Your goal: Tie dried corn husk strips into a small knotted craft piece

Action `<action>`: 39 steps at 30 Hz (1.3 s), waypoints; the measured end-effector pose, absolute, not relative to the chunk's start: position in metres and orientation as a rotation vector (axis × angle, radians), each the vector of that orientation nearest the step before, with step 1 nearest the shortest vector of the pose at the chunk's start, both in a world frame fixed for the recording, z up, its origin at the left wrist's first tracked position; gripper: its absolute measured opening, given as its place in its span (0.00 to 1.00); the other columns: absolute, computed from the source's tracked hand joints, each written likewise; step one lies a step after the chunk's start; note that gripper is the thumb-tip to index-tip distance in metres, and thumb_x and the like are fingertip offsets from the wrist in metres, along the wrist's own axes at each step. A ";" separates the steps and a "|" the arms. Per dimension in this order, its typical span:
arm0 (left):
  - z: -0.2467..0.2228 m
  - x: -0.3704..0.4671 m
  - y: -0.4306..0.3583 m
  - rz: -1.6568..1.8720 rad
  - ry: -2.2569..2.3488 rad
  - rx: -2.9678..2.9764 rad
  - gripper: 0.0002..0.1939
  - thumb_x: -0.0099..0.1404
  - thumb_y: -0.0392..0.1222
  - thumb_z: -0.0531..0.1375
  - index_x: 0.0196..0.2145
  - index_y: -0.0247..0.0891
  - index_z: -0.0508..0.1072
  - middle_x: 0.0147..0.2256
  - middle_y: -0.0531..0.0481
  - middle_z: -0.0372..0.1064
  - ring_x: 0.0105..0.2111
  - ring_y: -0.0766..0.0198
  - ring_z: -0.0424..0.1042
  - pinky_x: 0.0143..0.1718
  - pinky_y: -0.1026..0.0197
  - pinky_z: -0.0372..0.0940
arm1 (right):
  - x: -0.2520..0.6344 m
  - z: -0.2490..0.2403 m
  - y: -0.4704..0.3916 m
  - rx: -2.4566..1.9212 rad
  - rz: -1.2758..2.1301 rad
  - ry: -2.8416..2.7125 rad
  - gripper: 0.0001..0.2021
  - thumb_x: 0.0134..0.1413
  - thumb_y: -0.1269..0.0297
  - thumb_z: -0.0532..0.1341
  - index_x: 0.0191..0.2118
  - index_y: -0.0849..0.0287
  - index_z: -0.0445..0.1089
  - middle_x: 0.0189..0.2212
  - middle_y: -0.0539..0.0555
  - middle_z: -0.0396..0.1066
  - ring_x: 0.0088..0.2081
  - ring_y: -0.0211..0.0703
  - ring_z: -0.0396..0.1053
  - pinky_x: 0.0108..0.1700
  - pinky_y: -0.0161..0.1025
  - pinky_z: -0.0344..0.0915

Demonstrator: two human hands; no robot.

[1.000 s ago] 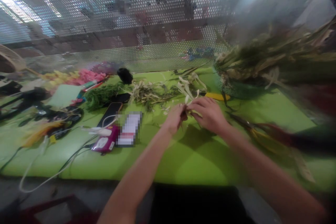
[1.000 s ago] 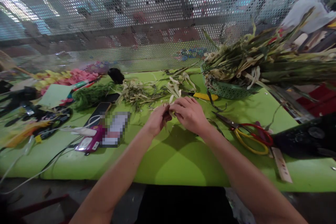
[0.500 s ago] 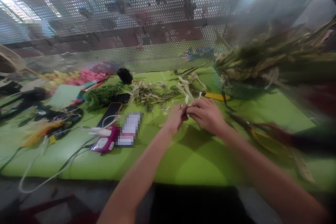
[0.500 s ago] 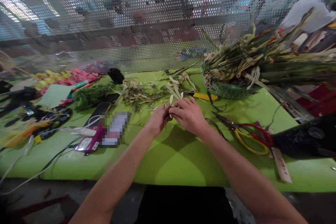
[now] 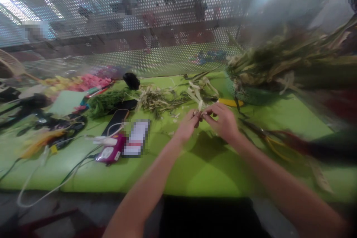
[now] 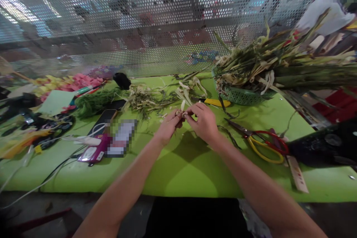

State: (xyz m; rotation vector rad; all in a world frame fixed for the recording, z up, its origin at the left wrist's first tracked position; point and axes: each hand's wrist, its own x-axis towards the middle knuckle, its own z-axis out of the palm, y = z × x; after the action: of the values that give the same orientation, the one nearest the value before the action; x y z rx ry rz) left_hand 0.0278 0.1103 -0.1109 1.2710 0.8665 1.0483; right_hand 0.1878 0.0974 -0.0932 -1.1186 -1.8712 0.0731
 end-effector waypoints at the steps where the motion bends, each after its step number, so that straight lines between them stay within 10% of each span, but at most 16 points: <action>1: -0.110 0.028 0.110 1.050 0.876 1.289 0.12 0.65 0.48 0.58 0.29 0.38 0.65 0.25 0.54 0.57 0.24 0.69 0.52 0.27 0.65 0.49 | 0.188 -0.093 0.097 -1.133 0.083 -1.855 0.03 0.56 0.69 0.62 0.31 0.56 0.70 0.29 0.52 0.71 0.33 0.44 0.67 0.34 0.39 0.61; 39: -0.101 0.022 0.115 1.169 1.202 1.392 0.10 0.60 0.35 0.59 0.23 0.38 0.63 0.24 0.55 0.56 0.28 0.66 0.54 0.30 0.64 0.48 | 0.191 -0.080 0.092 -1.088 0.486 -1.917 0.05 0.52 0.71 0.63 0.36 0.56 0.75 0.32 0.51 0.76 0.30 0.40 0.70 0.32 0.36 0.63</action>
State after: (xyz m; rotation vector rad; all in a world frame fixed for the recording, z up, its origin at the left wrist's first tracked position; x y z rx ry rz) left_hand 0.0224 0.1151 -0.1011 1.3921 1.2015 1.1691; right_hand 0.1913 0.0917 -0.0800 -1.0882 -1.9168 0.4856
